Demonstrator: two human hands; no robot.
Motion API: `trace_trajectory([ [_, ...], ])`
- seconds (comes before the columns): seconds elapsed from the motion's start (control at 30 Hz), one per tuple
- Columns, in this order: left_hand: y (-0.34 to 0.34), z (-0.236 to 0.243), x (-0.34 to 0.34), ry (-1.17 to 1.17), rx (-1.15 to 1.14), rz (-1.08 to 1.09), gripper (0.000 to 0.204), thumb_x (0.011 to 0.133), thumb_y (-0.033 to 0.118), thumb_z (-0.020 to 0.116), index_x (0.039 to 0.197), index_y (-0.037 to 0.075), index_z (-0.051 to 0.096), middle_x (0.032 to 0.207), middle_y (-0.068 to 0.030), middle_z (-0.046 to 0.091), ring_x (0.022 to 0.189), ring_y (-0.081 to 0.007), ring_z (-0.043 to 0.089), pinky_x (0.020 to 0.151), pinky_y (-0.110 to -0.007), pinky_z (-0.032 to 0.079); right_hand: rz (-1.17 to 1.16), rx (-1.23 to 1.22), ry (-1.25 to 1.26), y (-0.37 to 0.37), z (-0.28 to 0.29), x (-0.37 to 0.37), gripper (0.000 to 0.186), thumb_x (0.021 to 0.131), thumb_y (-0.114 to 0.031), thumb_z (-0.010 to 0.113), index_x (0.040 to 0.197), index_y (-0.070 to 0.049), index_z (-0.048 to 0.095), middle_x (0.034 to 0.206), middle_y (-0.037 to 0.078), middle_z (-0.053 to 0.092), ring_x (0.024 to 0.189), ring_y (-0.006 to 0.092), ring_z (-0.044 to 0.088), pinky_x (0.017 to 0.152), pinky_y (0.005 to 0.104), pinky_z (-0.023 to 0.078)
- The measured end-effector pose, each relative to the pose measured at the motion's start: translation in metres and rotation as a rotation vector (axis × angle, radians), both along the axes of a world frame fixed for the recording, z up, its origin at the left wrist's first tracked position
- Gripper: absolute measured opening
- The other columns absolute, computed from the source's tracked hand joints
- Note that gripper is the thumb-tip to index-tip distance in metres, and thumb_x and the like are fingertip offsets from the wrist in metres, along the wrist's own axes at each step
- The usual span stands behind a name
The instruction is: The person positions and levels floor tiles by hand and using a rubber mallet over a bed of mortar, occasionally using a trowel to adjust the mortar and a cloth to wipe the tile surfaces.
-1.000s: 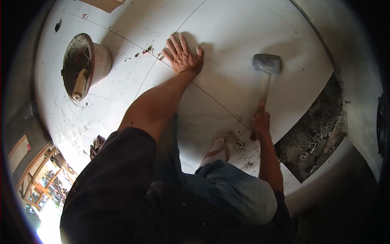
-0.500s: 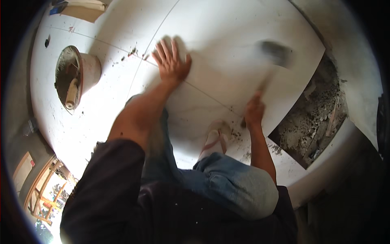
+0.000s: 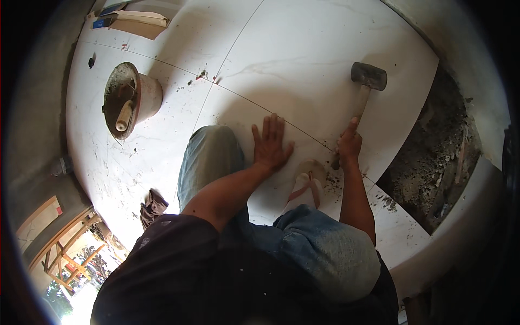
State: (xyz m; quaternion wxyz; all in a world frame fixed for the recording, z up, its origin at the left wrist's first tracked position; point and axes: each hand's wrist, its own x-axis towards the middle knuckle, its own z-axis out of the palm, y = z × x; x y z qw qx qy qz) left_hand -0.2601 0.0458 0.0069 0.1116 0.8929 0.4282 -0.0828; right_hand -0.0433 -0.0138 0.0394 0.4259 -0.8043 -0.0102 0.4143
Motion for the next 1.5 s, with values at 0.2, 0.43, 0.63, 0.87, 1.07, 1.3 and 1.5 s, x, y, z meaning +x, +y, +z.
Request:
trace_trajectory([
  [0.2,0.088,-0.018,0.001,-0.032,0.166,0.603,0.079,0.091,0.050,0.041,0.148,0.003,0.015,0.156,-0.0169,0.007,0.144,-0.0345,0.002,0.112,-0.059,0.002,-0.073,0.043,0.095,-0.004,-0.008,0.002,0.066,0.087,-0.073,0.036,0.070,-0.009,0.042,0.051,-0.001,0.038,0.037,0.0122,0.038,0.035,0.0291,0.037],
  [0.43,0.036,-0.013,0.006,-0.011,0.163,0.366,0.082,0.090,0.047,0.043,0.145,-0.007,0.013,0.152,-0.0281,0.010,0.142,-0.0420,0.006,0.110,-0.063,0.005,-0.089,0.005,0.024,0.006,-0.001,-0.004,0.068,0.093,-0.065,0.033,0.058,-0.007,0.042,0.048,0.001,0.039,0.034,0.0160,0.042,0.034,0.0314,0.037],
  [0.63,0.045,-0.014,0.044,-0.107,0.105,0.073,0.080,0.089,0.048,0.045,0.145,-0.003,0.018,0.153,-0.0254,0.010,0.142,-0.0411,0.005,0.110,-0.062,0.004,0.024,0.065,-0.203,-0.017,-0.040,0.007,0.069,0.094,-0.064,0.033,0.060,-0.005,0.042,0.048,0.002,0.040,0.035,0.0167,0.042,0.037,0.0337,0.037],
  [0.87,0.009,0.006,0.046,-0.040,-0.171,-0.713,0.072,0.091,0.043,0.045,0.148,0.006,0.021,0.156,-0.0133,0.014,0.144,-0.0335,0.007,0.113,-0.059,0.001,-0.127,0.246,-0.016,-0.072,0.051,0.007,0.060,0.095,-0.058,0.038,0.064,-0.007,0.043,0.049,-0.001,0.039,0.041,0.0089,0.043,0.040,0.0261,0.034],
  [1.07,0.035,0.027,0.093,0.060,-0.305,-1.280,0.071,0.091,0.052,0.041,0.149,0.015,0.022,0.157,-0.0022,0.015,0.145,-0.0211,0.009,0.118,-0.048,0.000,-0.224,0.384,-0.301,-0.157,0.097,0.040,0.058,0.096,-0.057,0.035,0.063,-0.010,0.044,0.045,-0.003,0.039,0.038,0.0066,0.041,0.038,0.0237,0.032],
  [1.3,-0.031,0.025,0.151,-0.051,-0.522,-1.546,0.072,0.089,0.050,0.045,0.147,0.011,0.027,0.154,-0.0064,0.021,0.145,-0.0222,0.012,0.119,-0.047,0.001,-0.514,0.264,-0.374,-0.232,0.106,0.044,0.060,0.097,-0.057,0.031,0.062,-0.009,0.041,0.042,-0.001,0.038,0.033,0.0083,0.038,0.034,0.0239,0.034],
  [1.5,-0.076,0.027,0.146,-0.098,-0.459,-1.643,0.072,0.085,0.045,0.053,0.143,0.005,0.034,0.152,-0.0135,0.027,0.134,-0.0260,0.033,0.109,-0.045,0.026,-0.595,0.242,-0.404,-0.251,0.092,0.040,0.062,0.094,-0.062,0.033,0.062,-0.010,0.038,0.043,-0.001,0.034,0.033,0.0084,0.034,0.031,0.0242,0.031],
])
